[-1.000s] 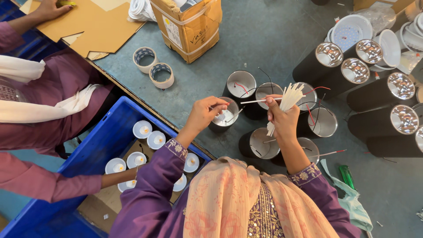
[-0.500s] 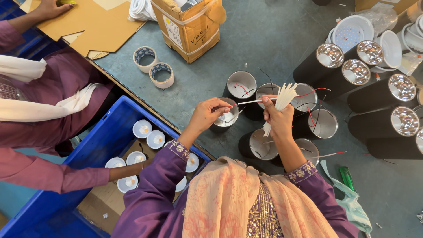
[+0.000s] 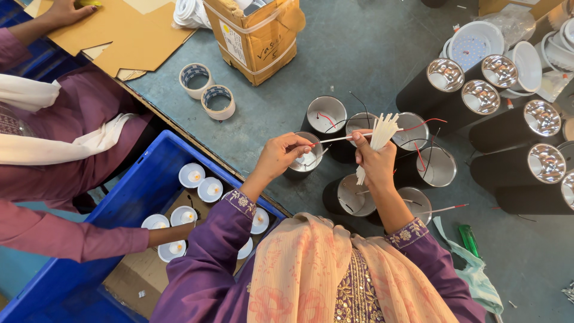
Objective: The person inserts white plastic sticks into black cylindrical containers that have wires inside. The person handles the cylinders and sticks one at a time, placing the sticks into the openings and adjusting them by hand.
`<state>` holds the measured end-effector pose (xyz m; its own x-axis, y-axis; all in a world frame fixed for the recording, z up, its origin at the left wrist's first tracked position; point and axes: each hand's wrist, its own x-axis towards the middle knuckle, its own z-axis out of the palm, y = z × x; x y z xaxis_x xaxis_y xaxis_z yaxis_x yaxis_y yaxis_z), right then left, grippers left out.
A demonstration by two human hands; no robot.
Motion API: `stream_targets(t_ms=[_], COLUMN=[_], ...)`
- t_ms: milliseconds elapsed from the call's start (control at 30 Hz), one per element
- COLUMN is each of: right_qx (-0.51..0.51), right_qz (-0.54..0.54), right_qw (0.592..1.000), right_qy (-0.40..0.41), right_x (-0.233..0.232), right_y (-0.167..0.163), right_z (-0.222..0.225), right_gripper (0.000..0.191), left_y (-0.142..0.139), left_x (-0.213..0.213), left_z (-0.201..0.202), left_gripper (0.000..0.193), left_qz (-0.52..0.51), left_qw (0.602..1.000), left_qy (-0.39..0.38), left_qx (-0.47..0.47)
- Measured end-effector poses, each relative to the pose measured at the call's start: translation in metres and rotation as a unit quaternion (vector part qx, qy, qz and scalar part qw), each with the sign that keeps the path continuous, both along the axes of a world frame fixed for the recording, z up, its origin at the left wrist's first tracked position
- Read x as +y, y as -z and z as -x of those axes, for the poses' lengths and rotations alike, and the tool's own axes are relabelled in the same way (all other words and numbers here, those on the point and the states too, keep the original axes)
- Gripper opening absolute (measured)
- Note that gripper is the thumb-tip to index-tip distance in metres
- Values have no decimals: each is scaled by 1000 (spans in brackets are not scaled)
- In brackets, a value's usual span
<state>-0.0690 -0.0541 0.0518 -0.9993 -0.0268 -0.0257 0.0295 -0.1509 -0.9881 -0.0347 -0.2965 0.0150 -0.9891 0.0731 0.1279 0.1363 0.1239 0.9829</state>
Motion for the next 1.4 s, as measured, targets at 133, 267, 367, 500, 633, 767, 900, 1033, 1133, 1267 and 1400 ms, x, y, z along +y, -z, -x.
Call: stream_targets(t_ms=[133,267,367,500,633,767,900,1033,1133,1267,1400], right_qx=[41,84,96,96,122,238,372,383,366,376,362], right_qz=[-72,-149,-131,-195,-195,-277,-317,-350,-353,-369,-356], right_qw=[997,985,986,976,973,931,872,853,859,849,860], right_qy=[2,-8,-25,-32,-28,-28,-19,-47,-60,-48,-47], right_x=[0,-1,-7,-12,-20,-22,-28,-30,-33,-30,-28], right_y=[-2,-10,-17,-25,-31,-38,-36,-29,-25,-27,-30], right_z=[0,-1,0,2,6,6,9,10,15,19,19], right_gripper=[19,17,16,14,14,15,18,10,9,9,10], left_y=[1,-1,-2,0,8,15,17,18,17,7,-6], left_x=[0,1,1,2,5,8,10,13,13,5,8], left_z=[0,1,2,5,13,27,37,41,45,46,34], left_gripper=[16,16,16,17,26,27,26,28,30,34,22], left_qz=[-3,-8,-21,-30,-56,-67,-71,-62,-58,65,190], left_qw=[1000,1000,1000,999,998,997,996,996,993,995,979], left_qy=[1,4,8,8,33,38,45,51,69,74,28], left_qx=[5,0,-12,-24,-13,-10,-33,-43,-72,4,73])
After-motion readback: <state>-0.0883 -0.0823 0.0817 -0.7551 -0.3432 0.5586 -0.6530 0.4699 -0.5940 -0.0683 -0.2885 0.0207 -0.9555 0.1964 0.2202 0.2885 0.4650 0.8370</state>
